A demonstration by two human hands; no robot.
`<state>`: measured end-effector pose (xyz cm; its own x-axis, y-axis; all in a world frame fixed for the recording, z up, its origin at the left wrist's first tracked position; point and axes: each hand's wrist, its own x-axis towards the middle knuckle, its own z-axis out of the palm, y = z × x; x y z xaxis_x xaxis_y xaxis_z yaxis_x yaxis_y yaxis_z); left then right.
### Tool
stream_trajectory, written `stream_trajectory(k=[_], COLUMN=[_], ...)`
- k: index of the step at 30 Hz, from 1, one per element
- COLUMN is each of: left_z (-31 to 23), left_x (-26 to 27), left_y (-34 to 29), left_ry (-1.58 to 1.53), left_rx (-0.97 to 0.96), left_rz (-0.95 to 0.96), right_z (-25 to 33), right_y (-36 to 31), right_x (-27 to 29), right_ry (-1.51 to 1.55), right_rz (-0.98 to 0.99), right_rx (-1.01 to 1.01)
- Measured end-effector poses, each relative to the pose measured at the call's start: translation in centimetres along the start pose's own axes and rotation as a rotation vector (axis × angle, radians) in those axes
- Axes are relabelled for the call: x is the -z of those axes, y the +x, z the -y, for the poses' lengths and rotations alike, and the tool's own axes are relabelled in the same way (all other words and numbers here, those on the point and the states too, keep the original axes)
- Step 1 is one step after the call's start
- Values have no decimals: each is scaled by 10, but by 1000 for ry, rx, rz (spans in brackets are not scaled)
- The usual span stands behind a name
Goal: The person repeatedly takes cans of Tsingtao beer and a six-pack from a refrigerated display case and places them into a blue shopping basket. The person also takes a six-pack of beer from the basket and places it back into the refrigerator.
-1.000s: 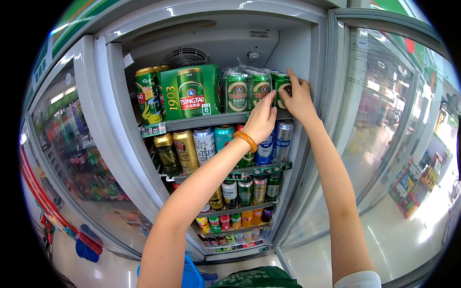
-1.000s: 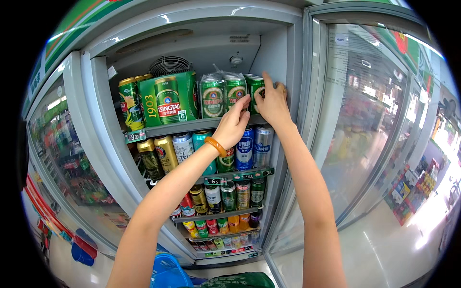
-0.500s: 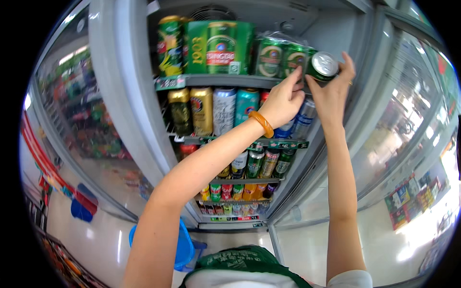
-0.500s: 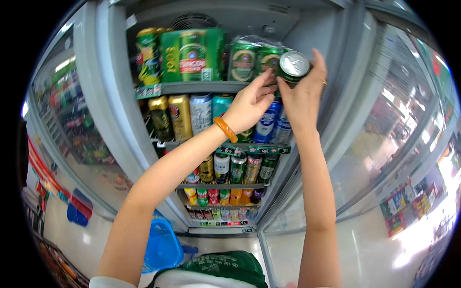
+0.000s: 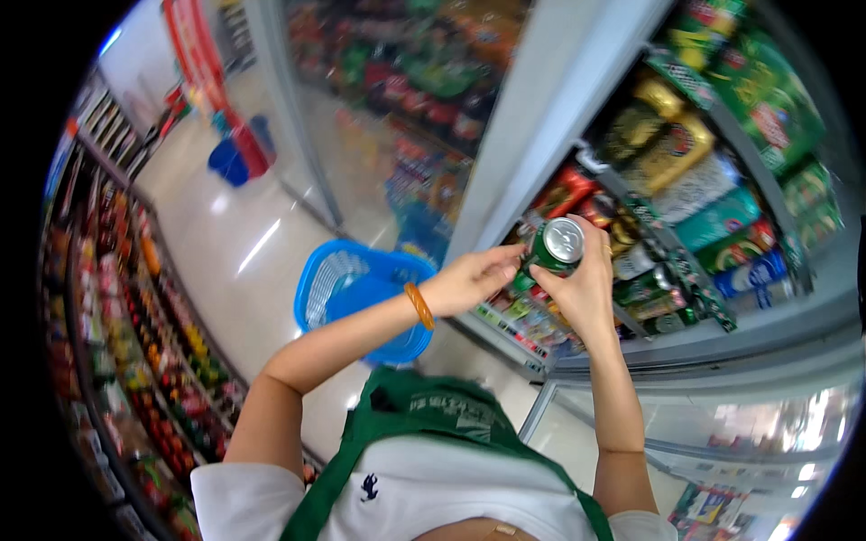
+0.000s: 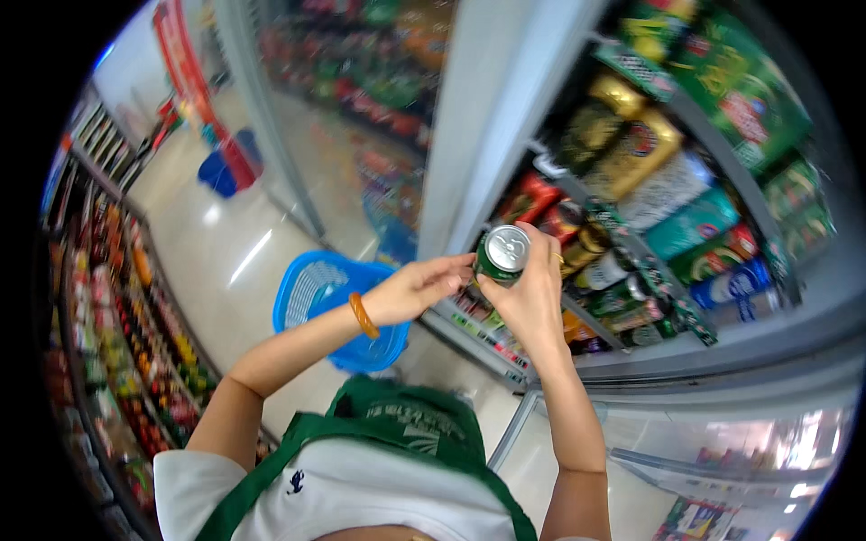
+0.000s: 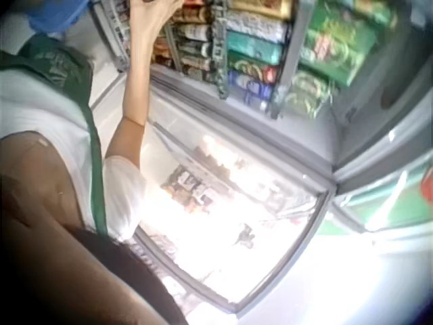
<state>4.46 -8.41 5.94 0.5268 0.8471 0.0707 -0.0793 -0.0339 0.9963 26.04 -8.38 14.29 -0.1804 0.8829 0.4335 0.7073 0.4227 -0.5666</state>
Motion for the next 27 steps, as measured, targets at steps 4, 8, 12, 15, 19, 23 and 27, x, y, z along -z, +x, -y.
stream_trajectory(k=[4,8,12,15,19,23,27], left_z=[80,131,219,280,362,443,541], left_x=[98,158,192,208,231,250,270], left_y=[-76,-140,-173,-185,-176,-168,-152], left_ry=[-173,-298,-429,-519,-573,-598,-534], left_rx=[278,514,603,637,682,745,864], left_rz=[-139,-358,-537,-646,-726,-799,-760], right_z=[-2,-1,-21,-40,-84,-124,-184], right_y=[5,5,-12,-32,-61,-88,-120], right_x=[-150,-280,-403,-478,-565,-643,-726], right_ry=[119,76,64,64,59,50,-4], right_rz=[279,556,676,765,781,783,774], right_rx=[59,2,28,5,6,-8,-73])
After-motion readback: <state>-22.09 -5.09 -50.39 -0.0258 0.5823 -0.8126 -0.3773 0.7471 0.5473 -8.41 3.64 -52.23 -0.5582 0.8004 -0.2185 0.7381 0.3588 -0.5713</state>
